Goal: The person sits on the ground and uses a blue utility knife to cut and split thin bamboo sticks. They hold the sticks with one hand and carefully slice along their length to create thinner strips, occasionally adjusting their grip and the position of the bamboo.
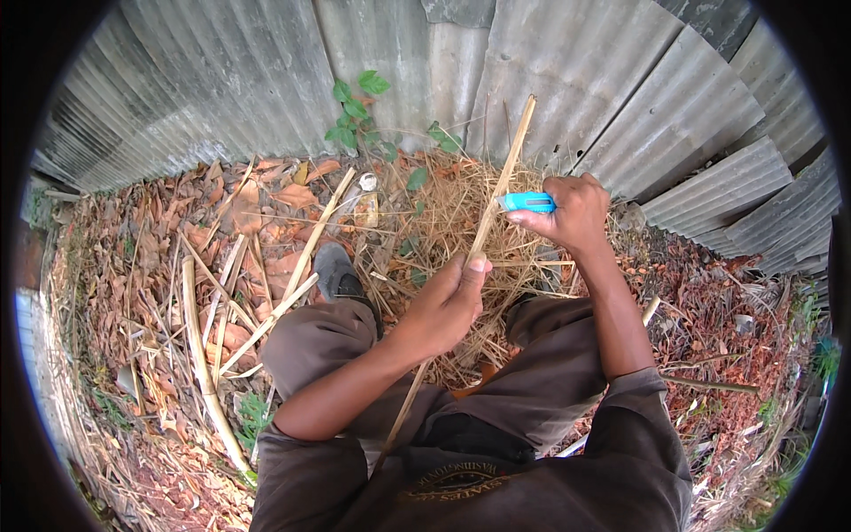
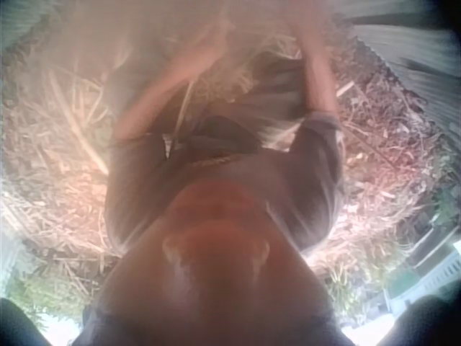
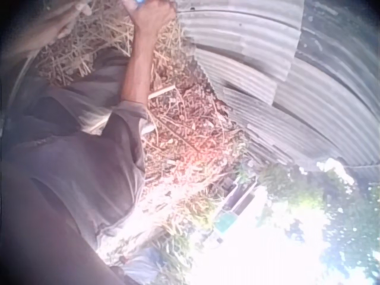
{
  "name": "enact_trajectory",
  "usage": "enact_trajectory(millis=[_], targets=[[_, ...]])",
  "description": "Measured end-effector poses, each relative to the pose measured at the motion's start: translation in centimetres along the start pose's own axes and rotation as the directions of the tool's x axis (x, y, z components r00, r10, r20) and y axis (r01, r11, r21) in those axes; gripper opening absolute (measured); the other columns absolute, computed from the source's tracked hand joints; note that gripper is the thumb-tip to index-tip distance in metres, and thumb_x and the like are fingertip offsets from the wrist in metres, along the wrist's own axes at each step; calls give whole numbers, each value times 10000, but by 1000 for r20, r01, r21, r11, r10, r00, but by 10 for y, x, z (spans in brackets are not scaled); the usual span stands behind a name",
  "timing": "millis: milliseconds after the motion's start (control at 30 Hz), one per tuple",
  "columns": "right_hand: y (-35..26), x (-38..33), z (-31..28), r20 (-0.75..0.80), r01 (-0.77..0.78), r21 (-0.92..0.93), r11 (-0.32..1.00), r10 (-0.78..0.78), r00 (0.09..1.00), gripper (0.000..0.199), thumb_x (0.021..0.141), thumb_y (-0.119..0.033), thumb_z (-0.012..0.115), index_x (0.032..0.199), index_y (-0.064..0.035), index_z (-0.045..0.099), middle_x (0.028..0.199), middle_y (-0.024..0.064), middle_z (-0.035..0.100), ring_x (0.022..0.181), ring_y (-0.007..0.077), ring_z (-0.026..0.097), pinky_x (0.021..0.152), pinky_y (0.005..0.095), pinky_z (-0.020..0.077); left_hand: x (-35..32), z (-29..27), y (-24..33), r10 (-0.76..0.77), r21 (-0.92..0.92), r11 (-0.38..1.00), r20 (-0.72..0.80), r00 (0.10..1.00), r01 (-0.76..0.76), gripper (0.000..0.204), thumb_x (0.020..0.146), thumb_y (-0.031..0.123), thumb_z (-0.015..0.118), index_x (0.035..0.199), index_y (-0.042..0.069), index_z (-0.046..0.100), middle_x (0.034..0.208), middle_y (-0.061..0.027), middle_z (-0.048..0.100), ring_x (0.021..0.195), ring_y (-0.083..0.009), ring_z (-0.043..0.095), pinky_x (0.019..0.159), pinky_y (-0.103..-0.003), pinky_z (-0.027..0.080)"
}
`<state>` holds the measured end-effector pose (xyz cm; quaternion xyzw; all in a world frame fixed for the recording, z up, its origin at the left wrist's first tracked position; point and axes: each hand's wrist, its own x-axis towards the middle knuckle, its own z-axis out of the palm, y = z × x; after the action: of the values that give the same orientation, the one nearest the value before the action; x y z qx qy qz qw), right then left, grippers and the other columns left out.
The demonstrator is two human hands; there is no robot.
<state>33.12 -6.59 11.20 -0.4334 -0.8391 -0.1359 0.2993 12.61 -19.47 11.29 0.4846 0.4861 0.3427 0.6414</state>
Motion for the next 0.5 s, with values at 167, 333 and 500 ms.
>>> enact_trajectory(millis=[167,333,500], targets=[[61,7,5,48,-465,16,885,464,884,625,718,-680,649,601,-67,640,449,118,522,482,324,596,476,432,461,-15,11,-9,-14,12,1000,125,992,13,444,1054,372,245,1220,12,445,616,13,412,529,-58,363,512,-220,333],[20,-19,-6,121,-207,66,976,199,973,686,655,-736,660,521,-67,591,429,104,489,428,313,546,442,420,429,-9,4,0,5,5,1000,94,996,-5,449,1054,373,244,1233,4,427,619,8,410,549,-64,377,532,-223,339],[8,-14,-10,37,-188,122,975,185,982,698,623,-742,682,483,-76,530,406,78,449,387,288,498,421,401,401,-8,4,4,79,5,997,69,995,-79,419,1057,333,259,1215,-18,425,617,1,406,547,-70,383,542,-234,349]])
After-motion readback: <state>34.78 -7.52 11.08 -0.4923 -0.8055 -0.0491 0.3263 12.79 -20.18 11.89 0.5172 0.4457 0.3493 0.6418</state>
